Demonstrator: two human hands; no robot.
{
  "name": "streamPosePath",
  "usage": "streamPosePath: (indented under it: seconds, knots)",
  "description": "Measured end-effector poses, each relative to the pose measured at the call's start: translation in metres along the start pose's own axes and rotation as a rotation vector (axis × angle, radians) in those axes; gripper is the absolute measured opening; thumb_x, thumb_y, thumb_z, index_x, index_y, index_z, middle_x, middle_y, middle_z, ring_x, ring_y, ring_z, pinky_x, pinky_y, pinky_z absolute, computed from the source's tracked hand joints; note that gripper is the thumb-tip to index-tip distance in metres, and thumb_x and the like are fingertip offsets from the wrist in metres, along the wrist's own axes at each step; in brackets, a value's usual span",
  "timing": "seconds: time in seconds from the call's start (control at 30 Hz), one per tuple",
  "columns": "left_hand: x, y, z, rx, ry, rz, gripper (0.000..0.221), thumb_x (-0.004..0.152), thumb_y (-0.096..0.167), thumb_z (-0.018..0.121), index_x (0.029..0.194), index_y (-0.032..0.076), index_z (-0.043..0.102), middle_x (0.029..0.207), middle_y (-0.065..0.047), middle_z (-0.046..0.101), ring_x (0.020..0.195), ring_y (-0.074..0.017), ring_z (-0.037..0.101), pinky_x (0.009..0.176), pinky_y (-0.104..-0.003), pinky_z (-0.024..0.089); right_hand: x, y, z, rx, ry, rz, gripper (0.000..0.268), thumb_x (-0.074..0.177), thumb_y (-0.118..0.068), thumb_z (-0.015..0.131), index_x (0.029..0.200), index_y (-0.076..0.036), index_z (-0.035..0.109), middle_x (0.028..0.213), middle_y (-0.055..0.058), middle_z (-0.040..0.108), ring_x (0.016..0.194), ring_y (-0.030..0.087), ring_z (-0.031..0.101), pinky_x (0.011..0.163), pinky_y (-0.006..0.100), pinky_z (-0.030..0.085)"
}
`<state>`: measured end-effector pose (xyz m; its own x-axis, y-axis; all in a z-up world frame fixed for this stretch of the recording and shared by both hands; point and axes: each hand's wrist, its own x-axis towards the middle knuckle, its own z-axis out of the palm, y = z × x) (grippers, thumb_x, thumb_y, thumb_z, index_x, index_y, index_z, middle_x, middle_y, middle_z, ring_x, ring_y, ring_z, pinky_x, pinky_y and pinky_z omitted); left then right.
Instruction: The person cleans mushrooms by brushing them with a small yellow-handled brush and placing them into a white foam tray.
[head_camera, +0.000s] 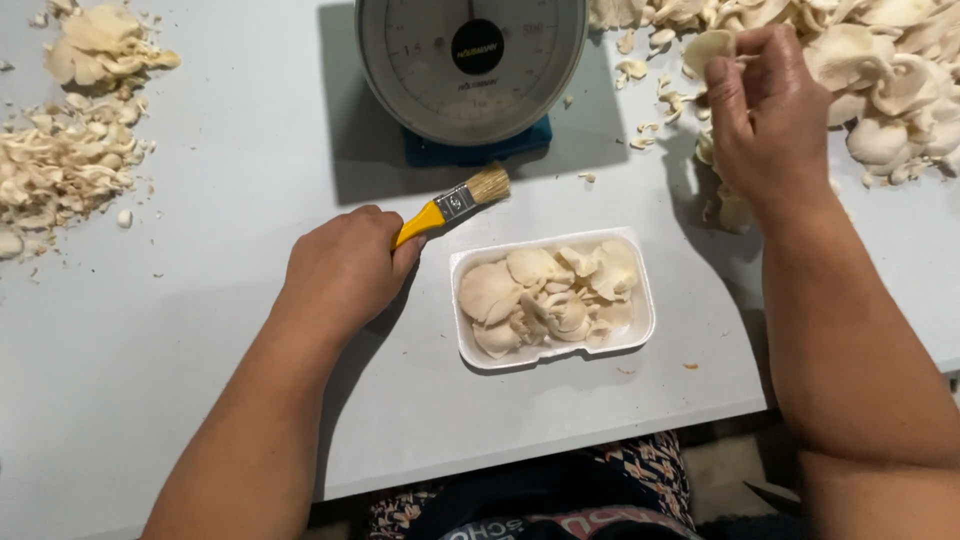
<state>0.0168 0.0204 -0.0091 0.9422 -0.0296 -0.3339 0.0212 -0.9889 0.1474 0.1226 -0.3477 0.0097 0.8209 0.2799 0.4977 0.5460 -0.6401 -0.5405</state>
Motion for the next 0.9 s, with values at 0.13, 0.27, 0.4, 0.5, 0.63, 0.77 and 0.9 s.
streamPosePath:
  seconds: [0.13,0.27,0.4,0.5,0.63,0.77,0.9]
  knots:
    - [0.001,-0.002,0.005,0.012,0.023,0.019,0.039,0.106,0.047,0.048,0.093,0.015,0.065,0.094,-0.004,0.065,0.083,-0.0293,0.064,0.059,-0.046,0.049,-0.003,-0.024,0.009,0.305,-0.142,0.211,0.012,0.116,0.002,0.058,0.121,-0.001,0.047,0.108,0.018,0.062,0.093,0.023,0.065,0.084,0.032,0.061]
    - [0.000,-0.001,0.000,-0.017,-0.002,0.006,0.040,0.106,0.047,0.048,0.092,0.014,0.064,0.093,-0.005,0.065,0.082,-0.0303,0.064,0.060,-0.046,0.049,-0.006,-0.035,0.015,0.001,-0.273,-0.056,0.022,0.100,0.009,0.072,0.121,0.001,0.069,0.112,0.016,0.069,0.094,0.021,0.066,0.085,0.031,0.056]
    - [0.000,0.000,-0.002,-0.046,0.008,0.049,0.040,0.106,0.048,0.048,0.094,0.014,0.065,0.095,-0.005,0.066,0.084,-0.0312,0.064,0.062,-0.048,0.049,-0.008,-0.043,0.021,0.098,-0.454,-0.164,0.027,0.101,0.005,0.066,0.125,-0.005,0.070,0.113,0.015,0.069,0.097,0.022,0.067,0.085,0.031,0.056]
    - [-0.001,0.004,-0.001,-0.139,0.027,0.156,0.041,0.105,0.049,0.048,0.093,0.013,0.065,0.096,-0.007,0.066,0.086,-0.0334,0.064,0.064,-0.051,0.048,-0.012,-0.051,0.026,0.162,-0.474,-0.078,0.036,0.099,0.006,0.067,0.131,-0.010,0.066,0.112,0.010,0.069,0.102,0.019,0.066,0.093,0.031,0.056]
    - [-0.002,0.011,0.007,-0.186,0.049,0.330,0.037,0.105,0.048,0.051,0.092,0.015,0.063,0.093,-0.004,0.064,0.084,-0.0300,0.063,0.063,-0.048,0.047,-0.015,-0.056,0.033,0.467,-0.516,0.063,0.040,0.096,0.008,0.067,0.133,-0.003,0.056,0.114,0.011,0.064,0.106,0.018,0.065,0.101,0.028,0.058]
    - [-0.004,0.012,0.006,-0.178,0.022,0.285,0.035,0.106,0.045,0.049,0.095,0.016,0.064,0.095,-0.003,0.064,0.086,-0.0299,0.064,0.063,-0.048,0.048,-0.020,-0.055,0.037,0.601,-0.523,0.069,0.032,0.098,0.004,0.064,0.129,-0.001,0.056,0.121,0.013,0.064,0.108,0.019,0.065,0.102,0.029,0.057]
    - [-0.001,0.001,0.001,-0.142,0.087,0.120,0.026,0.102,0.036,0.054,0.098,0.013,0.066,0.099,-0.008,0.066,0.087,-0.0346,0.066,0.063,-0.053,0.051,-0.018,-0.053,0.031,0.639,-0.451,0.031,0.027,0.102,-0.001,0.063,0.126,-0.001,0.054,0.116,0.013,0.061,0.105,0.019,0.064,0.098,0.027,0.058]
